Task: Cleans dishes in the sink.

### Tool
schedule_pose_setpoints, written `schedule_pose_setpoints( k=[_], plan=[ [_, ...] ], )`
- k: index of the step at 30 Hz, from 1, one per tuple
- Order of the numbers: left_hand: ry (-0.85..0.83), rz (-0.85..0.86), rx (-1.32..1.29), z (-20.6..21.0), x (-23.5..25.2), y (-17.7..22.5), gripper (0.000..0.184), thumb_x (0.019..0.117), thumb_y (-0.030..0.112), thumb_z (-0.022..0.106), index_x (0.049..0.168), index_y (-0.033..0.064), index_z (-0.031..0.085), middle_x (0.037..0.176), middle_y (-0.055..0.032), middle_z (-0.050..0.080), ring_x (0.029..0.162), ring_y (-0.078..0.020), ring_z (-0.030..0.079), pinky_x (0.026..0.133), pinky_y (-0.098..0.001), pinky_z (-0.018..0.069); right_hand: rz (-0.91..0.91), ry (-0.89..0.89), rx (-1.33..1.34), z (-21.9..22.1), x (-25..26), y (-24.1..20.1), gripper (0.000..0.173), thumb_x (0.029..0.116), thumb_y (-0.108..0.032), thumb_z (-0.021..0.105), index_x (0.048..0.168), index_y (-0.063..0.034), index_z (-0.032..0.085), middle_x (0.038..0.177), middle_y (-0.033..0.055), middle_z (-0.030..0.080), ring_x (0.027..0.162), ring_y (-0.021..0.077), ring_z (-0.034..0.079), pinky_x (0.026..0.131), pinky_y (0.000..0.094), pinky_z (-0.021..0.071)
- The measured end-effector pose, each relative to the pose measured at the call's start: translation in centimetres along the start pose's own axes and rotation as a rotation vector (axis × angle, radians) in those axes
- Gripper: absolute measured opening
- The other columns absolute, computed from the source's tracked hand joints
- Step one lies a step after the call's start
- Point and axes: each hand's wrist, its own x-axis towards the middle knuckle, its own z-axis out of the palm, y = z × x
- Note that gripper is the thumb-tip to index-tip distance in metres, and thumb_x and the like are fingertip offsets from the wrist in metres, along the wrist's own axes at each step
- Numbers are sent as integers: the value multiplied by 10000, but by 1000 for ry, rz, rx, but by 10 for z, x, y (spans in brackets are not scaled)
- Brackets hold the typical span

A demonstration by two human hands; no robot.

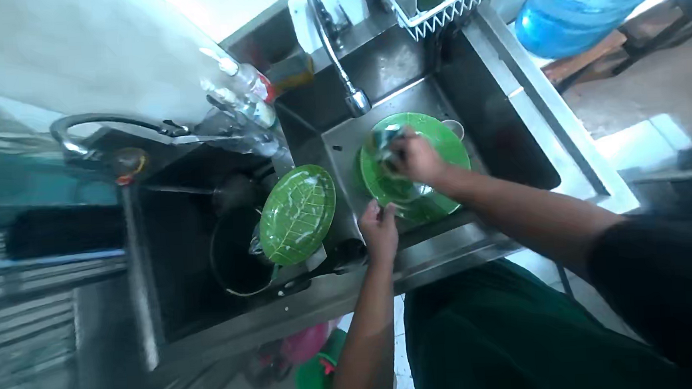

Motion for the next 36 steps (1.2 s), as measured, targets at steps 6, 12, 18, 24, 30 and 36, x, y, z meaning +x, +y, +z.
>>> schedule_pose_setpoints(
  k=[6, 12, 18, 24, 30, 36],
  plan=[
    [50, -24, -79, -17, 8, -2, 136, 965, -56, 601, 1090, -91, 641, 888, -105, 720, 741, -141, 715, 674, -329, 627, 22, -197, -123, -16, -36, 39, 223, 951, -126, 699, 1110, 25, 736, 1282, 278, 608, 1108, 437, 647, 947, 593, 543],
    [55, -154, -130, 5, 1, -3, 152, 964, -69, 596, 1104, -109, 643, 923, -133, 707, 756, -144, 699, 695, -312, 613, -28, -128, -30, 10, 14, 5, 221, 900, -136, 749, 1086, -15, 752, 1288, 255, 608, 1106, 400, 653, 950, 561, 555],
    [85, -184, -118, -10, 0, -9, 184, 943, -99, 578, 1124, -108, 613, 941, -147, 689, 759, -167, 706, 665, -332, 625, 50, -293, -161, -8, -38, 54, 205, 929, -155, 728, 1074, -12, 753, 1264, 261, 628, 1087, 437, 658, 914, 621, 552],
    [-42, -139, -9, 5, -11, -9, 182, 957, -50, 603, 1125, -104, 647, 955, -136, 706, 806, -139, 705, 727, -317, 619, 105, -114, -20, -4, 44, 22, 415, 868, -45, 741, 1278, -75, 682, 1414, 279, 502, 1158, 434, 623, 949, 587, 547],
    [54, -150, -74, -7, 0, -9, 191, 954, -83, 575, 1137, -110, 625, 951, -145, 691, 755, -150, 695, 664, -312, 612, -250, -235, 67, 29, -27, 16, 226, 842, 26, 740, 1055, -43, 775, 1269, 243, 601, 1046, 373, 661, 883, 536, 575],
    [-6, -113, -61, 2, -7, -4, 152, 957, -64, 592, 1091, -102, 654, 922, -130, 712, 765, -149, 712, 692, -321, 626, 31, -110, 45, 16, 39, 7, 315, 867, 16, 698, 1172, -48, 739, 1402, 273, 514, 1148, 409, 630, 954, 554, 553]
  ],
)
